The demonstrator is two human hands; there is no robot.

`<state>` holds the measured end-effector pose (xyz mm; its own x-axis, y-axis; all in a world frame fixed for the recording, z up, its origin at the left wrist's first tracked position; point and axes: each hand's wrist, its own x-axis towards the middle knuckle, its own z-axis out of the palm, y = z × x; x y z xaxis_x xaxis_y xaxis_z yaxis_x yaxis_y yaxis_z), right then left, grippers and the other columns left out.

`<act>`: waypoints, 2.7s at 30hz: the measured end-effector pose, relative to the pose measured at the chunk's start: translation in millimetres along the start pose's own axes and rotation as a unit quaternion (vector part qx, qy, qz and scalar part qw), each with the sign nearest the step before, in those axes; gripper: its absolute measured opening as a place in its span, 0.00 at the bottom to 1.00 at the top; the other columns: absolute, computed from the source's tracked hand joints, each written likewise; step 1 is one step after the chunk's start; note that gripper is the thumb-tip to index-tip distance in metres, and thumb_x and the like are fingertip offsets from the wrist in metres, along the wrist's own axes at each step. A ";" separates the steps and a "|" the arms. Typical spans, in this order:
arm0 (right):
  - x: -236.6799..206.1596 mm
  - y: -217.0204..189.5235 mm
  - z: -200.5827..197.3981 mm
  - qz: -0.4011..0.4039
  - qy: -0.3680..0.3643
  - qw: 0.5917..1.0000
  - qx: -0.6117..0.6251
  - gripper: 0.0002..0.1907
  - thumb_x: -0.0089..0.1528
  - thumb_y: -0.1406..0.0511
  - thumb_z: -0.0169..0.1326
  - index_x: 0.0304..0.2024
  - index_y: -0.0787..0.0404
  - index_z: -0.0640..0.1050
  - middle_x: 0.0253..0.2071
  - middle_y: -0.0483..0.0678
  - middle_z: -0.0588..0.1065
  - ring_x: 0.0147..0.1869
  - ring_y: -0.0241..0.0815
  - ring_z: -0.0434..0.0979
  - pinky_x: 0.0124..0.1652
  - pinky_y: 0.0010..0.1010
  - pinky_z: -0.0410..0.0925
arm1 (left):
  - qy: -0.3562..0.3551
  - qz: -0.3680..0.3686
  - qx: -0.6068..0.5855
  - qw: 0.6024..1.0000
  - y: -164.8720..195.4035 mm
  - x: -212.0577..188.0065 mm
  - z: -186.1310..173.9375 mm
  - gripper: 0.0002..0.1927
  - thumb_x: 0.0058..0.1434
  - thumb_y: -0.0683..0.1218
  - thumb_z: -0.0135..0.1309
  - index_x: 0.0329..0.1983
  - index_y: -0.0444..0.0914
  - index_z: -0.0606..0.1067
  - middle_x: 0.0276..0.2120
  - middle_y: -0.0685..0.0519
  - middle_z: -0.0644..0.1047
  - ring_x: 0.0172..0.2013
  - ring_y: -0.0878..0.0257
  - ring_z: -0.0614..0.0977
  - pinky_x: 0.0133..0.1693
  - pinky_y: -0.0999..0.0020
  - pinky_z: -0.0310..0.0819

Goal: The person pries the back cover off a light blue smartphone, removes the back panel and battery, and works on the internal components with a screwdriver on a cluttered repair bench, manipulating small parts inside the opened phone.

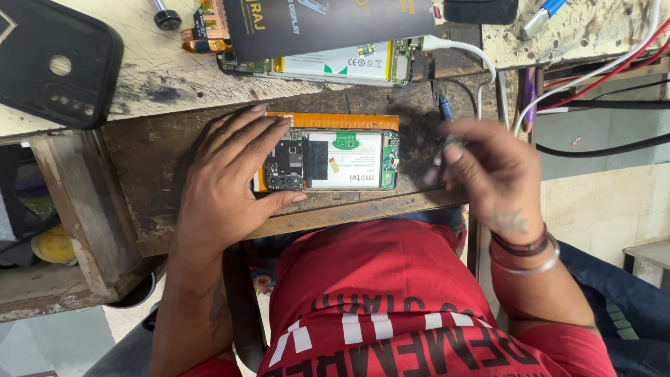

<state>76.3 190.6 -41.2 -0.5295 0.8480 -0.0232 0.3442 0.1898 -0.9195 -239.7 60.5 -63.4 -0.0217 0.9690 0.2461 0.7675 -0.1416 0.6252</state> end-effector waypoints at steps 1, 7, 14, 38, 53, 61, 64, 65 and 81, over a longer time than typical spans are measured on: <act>0.3 -9.0 -3.3 -0.006 -0.053 0.993 -0.104 0.11 0.69 0.75 0.54 0.51 0.59 0.81 0.42 0.48 0.78 0.36 0.36 0.81 0.33 0.25 0.72 | 0.001 -0.001 -0.001 1.000 -0.2 0.1 -0.5 0.45 0.40 0.53 0.75 0.64 0.36 0.74 0.60 0.45 0.76 0.66 0.49 0.73 0.67 0.51 0.63; 0.9 -36.7 8.3 -0.175 -0.080 0.854 -0.483 0.27 0.54 0.74 0.56 0.53 0.45 0.85 0.45 0.53 0.75 0.43 0.52 0.77 0.40 0.38 0.73 | 0.000 0.000 -0.007 1.000 -0.4 0.7 -0.7 0.45 0.40 0.53 0.75 0.64 0.36 0.74 0.60 0.44 0.76 0.66 0.48 0.73 0.67 0.52 0.63; 4.8 -42.0 15.3 -0.168 -0.082 0.855 -0.484 0.24 0.55 0.69 0.59 0.53 0.42 0.85 0.43 0.51 0.74 0.41 0.51 0.76 0.37 0.38 0.72 | 0.001 -0.006 -0.005 1.000 -1.1 -0.9 -1.1 0.45 0.40 0.53 0.75 0.64 0.36 0.74 0.61 0.44 0.76 0.66 0.48 0.73 0.68 0.51 0.62; 17.8 -4.2 29.1 0.023 -0.058 0.998 0.005 0.10 0.68 0.72 0.56 0.52 0.66 0.76 0.39 0.42 0.79 0.41 0.28 0.80 0.42 0.20 0.74 | -0.003 -0.004 0.003 1.000 -2.3 0.1 -0.8 0.45 0.40 0.53 0.75 0.64 0.37 0.74 0.61 0.45 0.76 0.66 0.49 0.72 0.67 0.51 0.63; 19.1 -28.4 32.9 -0.106 -0.079 0.960 -0.246 0.22 0.59 0.66 0.67 0.55 0.59 0.78 0.44 0.48 0.76 0.38 0.42 0.78 0.37 0.32 0.71 | -0.005 -0.004 0.002 1.000 -2.6 0.3 -0.7 0.46 0.40 0.54 0.75 0.64 0.37 0.74 0.61 0.45 0.76 0.66 0.48 0.72 0.67 0.51 0.63; 18.6 -32.6 35.7 -0.056 -0.112 0.954 -0.274 0.31 0.55 0.63 0.68 0.60 0.57 0.76 0.49 0.50 0.73 0.37 0.42 0.76 0.36 0.33 0.72 | -0.008 -0.016 0.004 1.000 -2.0 -1.1 0.4 0.46 0.40 0.55 0.75 0.64 0.37 0.74 0.61 0.44 0.76 0.66 0.49 0.72 0.67 0.51 0.63; 19.6 -30.0 36.2 -0.057 -0.112 0.948 -0.293 0.31 0.55 0.62 0.68 0.60 0.57 0.76 0.50 0.51 0.73 0.40 0.46 0.77 0.39 0.36 0.72 | -0.007 -0.013 0.004 1.000 -2.1 -1.2 0.3 0.46 0.40 0.55 0.74 0.64 0.37 0.74 0.61 0.44 0.76 0.66 0.49 0.72 0.67 0.51 0.63; 19.6 -29.1 36.3 -0.071 -0.110 0.945 -0.298 0.31 0.55 0.62 0.68 0.61 0.57 0.76 0.50 0.52 0.73 0.43 0.48 0.77 0.41 0.37 0.72 | -0.009 -0.019 0.002 1.000 -1.7 -1.3 0.9 0.46 0.40 0.55 0.74 0.64 0.37 0.74 0.61 0.44 0.76 0.66 0.48 0.72 0.67 0.51 0.63; -3.7 -12.8 43.1 -0.209 0.001 0.890 -0.406 0.28 0.58 0.56 0.67 0.59 0.57 0.80 0.46 0.46 0.75 0.45 0.48 0.72 0.45 0.40 0.64 | -0.005 -0.018 0.006 1.000 -0.9 -0.5 1.3 0.47 0.39 0.54 0.75 0.64 0.37 0.74 0.60 0.43 0.76 0.65 0.48 0.73 0.66 0.52 0.64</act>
<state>40.4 163.7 -46.3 -0.7420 0.6201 0.2549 0.5647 0.7830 -0.2608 -239.5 60.4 -65.1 -0.0432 0.9752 0.2171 0.7740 -0.1047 0.6245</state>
